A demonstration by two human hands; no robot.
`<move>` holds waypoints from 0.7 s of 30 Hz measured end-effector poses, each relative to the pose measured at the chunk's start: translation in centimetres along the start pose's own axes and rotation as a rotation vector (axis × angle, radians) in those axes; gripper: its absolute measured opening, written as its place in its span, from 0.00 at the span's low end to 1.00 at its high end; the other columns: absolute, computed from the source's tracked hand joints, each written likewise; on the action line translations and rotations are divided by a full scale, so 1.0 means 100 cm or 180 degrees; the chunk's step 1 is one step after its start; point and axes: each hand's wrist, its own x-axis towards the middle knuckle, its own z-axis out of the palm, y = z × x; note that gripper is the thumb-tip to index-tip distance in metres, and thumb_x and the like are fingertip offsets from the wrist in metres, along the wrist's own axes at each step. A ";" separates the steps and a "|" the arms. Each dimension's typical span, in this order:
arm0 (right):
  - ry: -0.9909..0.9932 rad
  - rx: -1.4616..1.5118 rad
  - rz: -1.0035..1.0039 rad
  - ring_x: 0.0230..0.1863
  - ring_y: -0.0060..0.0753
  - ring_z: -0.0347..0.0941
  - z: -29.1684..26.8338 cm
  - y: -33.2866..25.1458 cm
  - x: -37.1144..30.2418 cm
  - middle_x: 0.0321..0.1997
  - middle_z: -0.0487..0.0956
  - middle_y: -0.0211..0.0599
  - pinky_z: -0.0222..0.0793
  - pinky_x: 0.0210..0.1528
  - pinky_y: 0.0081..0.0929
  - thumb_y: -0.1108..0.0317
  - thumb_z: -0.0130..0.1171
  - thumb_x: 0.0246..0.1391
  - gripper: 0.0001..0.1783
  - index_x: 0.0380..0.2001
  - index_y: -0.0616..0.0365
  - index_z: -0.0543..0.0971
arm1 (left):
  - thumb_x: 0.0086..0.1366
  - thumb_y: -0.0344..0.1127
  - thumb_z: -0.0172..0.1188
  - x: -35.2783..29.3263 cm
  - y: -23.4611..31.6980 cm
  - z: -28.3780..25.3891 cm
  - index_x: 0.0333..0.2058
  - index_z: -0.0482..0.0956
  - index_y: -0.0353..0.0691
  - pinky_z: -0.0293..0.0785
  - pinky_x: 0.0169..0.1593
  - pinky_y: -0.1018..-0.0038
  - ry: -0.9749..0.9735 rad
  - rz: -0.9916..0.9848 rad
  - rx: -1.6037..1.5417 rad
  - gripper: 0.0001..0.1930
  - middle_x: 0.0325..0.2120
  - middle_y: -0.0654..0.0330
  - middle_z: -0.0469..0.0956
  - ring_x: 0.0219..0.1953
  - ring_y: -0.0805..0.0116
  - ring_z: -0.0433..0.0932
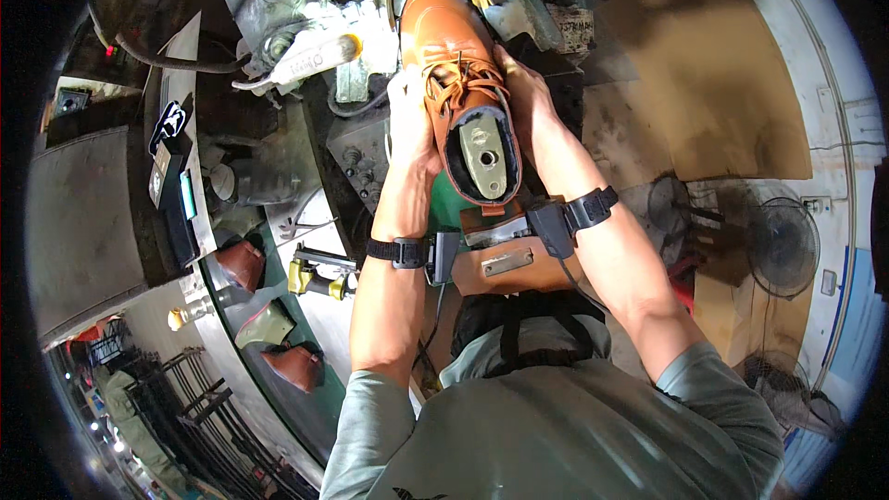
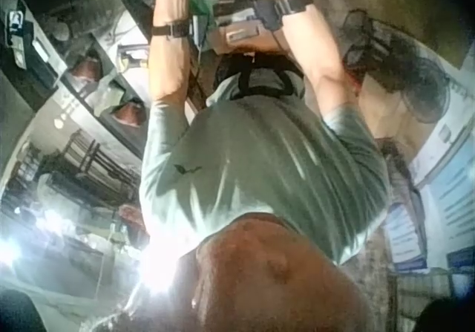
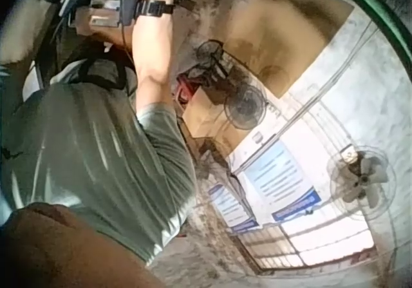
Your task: Operating a footwear lasting machine to shape leather uppers.
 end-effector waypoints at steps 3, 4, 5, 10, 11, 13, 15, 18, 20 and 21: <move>-0.0076 0.0175 0.0080 0.42 0.36 0.82 0.015 -0.002 -0.012 0.49 0.83 0.44 0.81 0.47 0.36 0.51 0.59 0.68 0.26 0.52 0.66 0.80 | 0.75 0.42 0.50 0.001 0.003 -0.007 0.51 0.78 0.35 0.86 0.39 0.68 0.0127 0.0121 0.0057 0.18 0.39 0.54 0.84 0.36 0.63 0.85; -0.0114 0.0197 0.0071 0.43 0.36 0.82 0.022 -0.002 -0.015 0.49 0.83 0.44 0.81 0.47 0.36 0.50 0.59 0.68 0.27 0.52 0.66 0.80 | 0.75 0.43 0.50 0.003 0.005 -0.016 0.51 0.78 0.35 0.86 0.40 0.67 0.0216 0.0145 0.0037 0.18 0.39 0.54 0.84 0.36 0.63 0.85; -0.0091 0.0187 0.0040 0.43 0.36 0.82 0.006 0.006 0.000 0.49 0.83 0.44 0.81 0.47 0.36 0.50 0.59 0.68 0.27 0.52 0.66 0.80 | 0.75 0.43 0.50 0.005 0.003 -0.011 0.51 0.78 0.35 0.86 0.40 0.67 0.0183 0.0130 0.0021 0.18 0.39 0.54 0.84 0.36 0.63 0.85; -0.0358 0.0265 0.0143 0.46 0.41 0.82 -0.004 0.019 0.003 0.52 0.82 0.47 0.79 0.53 0.40 0.47 0.55 0.69 0.31 0.57 0.68 0.77 | 0.76 0.57 0.50 -0.006 0.000 -0.023 0.52 0.76 0.35 0.84 0.46 0.59 -0.0286 0.0028 -0.0034 0.27 0.44 0.52 0.82 0.42 0.58 0.84; -0.0121 0.0078 0.0279 0.49 0.42 0.81 -0.026 0.025 0.025 0.54 0.81 0.48 0.78 0.55 0.41 0.46 0.53 0.69 0.33 0.59 0.69 0.75 | 0.76 0.59 0.48 -0.006 -0.011 -0.016 0.55 0.75 0.36 0.84 0.47 0.57 -0.0228 -0.0019 -0.0208 0.29 0.49 0.50 0.81 0.46 0.55 0.83; -0.0413 -0.0779 -0.0426 0.50 0.41 0.81 -0.039 0.036 0.020 0.55 0.81 0.47 0.78 0.56 0.39 0.49 0.52 0.71 0.30 0.60 0.67 0.74 | 0.78 0.57 0.44 -0.019 -0.017 -0.005 0.56 0.73 0.37 0.83 0.49 0.56 0.0168 -0.0110 -0.0350 0.27 0.52 0.50 0.78 0.49 0.53 0.82; -0.0451 0.0508 -0.0100 0.50 0.41 0.80 -0.027 0.033 0.004 0.56 0.80 0.47 0.78 0.56 0.39 0.54 0.51 0.72 0.25 0.61 0.63 0.75 | 0.79 0.47 0.43 -0.016 -0.022 -0.011 0.50 0.74 0.37 0.83 0.49 0.58 0.0559 0.0324 -0.0021 0.19 0.46 0.53 0.79 0.46 0.56 0.82; 0.0219 -0.0028 -0.0015 0.31 0.33 0.81 -0.010 0.035 0.010 0.37 0.83 0.38 0.83 0.36 0.35 0.56 0.53 0.71 0.20 0.48 0.63 0.80 | 0.78 0.46 0.44 0.000 -0.029 -0.039 0.47 0.74 0.38 0.82 0.46 0.59 0.0602 0.0964 0.0754 0.17 0.43 0.54 0.77 0.43 0.60 0.81; 0.0238 -0.0250 -0.0606 0.22 0.28 0.76 -0.042 0.055 0.052 0.30 0.81 0.34 0.76 0.22 0.28 0.55 0.54 0.70 0.19 0.39 0.62 0.81 | 0.77 0.40 0.46 0.023 -0.047 -0.043 0.37 0.75 0.38 0.80 0.36 0.68 0.0583 0.1476 0.0966 0.14 0.34 0.59 0.77 0.34 0.68 0.79; 0.0253 -0.0259 -0.0407 0.22 0.27 0.76 -0.026 0.057 0.041 0.29 0.81 0.34 0.75 0.23 0.27 0.56 0.53 0.70 0.18 0.37 0.60 0.82 | 0.76 0.39 0.46 0.020 -0.040 -0.055 0.37 0.75 0.38 0.79 0.35 0.69 0.0658 0.1574 0.1255 0.13 0.32 0.59 0.76 0.32 0.69 0.78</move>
